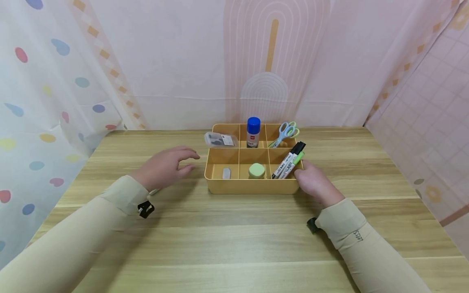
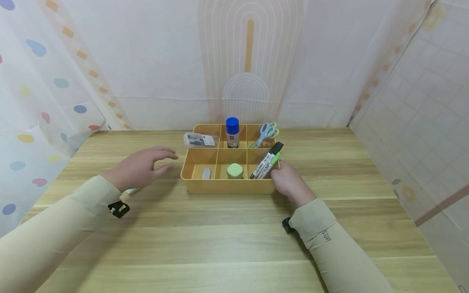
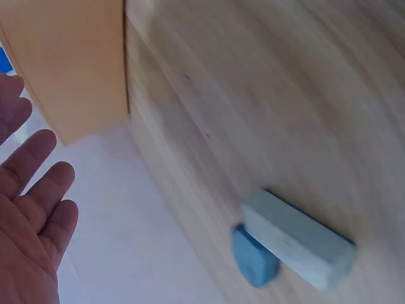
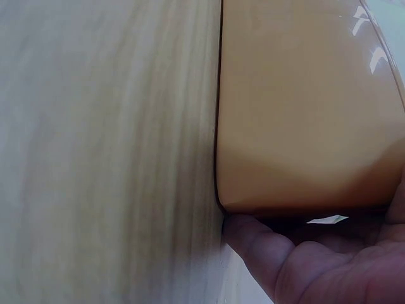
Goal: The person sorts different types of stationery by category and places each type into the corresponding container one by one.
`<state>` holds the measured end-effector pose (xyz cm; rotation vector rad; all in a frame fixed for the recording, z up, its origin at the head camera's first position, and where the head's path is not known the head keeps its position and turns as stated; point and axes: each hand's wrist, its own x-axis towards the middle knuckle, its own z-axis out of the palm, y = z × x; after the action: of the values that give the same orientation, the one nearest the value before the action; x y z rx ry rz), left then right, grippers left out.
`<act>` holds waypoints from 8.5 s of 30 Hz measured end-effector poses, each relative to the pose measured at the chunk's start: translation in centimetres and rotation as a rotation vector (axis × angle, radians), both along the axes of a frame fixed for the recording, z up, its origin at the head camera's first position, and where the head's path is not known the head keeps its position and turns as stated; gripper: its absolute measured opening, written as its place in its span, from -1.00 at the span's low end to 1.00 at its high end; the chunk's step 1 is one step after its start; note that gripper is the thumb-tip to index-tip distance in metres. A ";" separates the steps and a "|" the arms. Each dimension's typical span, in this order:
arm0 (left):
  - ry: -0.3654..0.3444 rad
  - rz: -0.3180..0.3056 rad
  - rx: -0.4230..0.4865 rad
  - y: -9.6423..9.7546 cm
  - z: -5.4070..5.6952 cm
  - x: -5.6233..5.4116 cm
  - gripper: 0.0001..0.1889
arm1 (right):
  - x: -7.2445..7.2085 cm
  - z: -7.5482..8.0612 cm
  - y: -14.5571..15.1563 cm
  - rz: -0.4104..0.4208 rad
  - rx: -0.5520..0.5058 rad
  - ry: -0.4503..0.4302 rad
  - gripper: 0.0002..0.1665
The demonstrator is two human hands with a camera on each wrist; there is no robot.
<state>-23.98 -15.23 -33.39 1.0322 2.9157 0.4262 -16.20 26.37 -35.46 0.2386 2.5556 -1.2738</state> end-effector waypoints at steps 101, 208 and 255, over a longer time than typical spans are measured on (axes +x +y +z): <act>-0.161 0.269 -0.102 -8.6 -2.9 -0.3 -0.69 | 0.1 0.0 0.0 -0.016 0.024 0.003 -0.26; -0.100 0.021 0.194 5.3 3.4 1.6 -0.72 | 0.0 -0.2 0.1 -0.028 -0.012 0.015 -0.30; -0.164 -0.079 -0.221 11.8 1.5 -0.5 -0.72 | -0.1 0.0 0.1 -0.018 0.003 -0.006 -0.26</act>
<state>-24.46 -3.46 -31.85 1.0242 2.6926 0.1711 -16.26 26.48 -35.45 0.2656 2.5559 -1.2738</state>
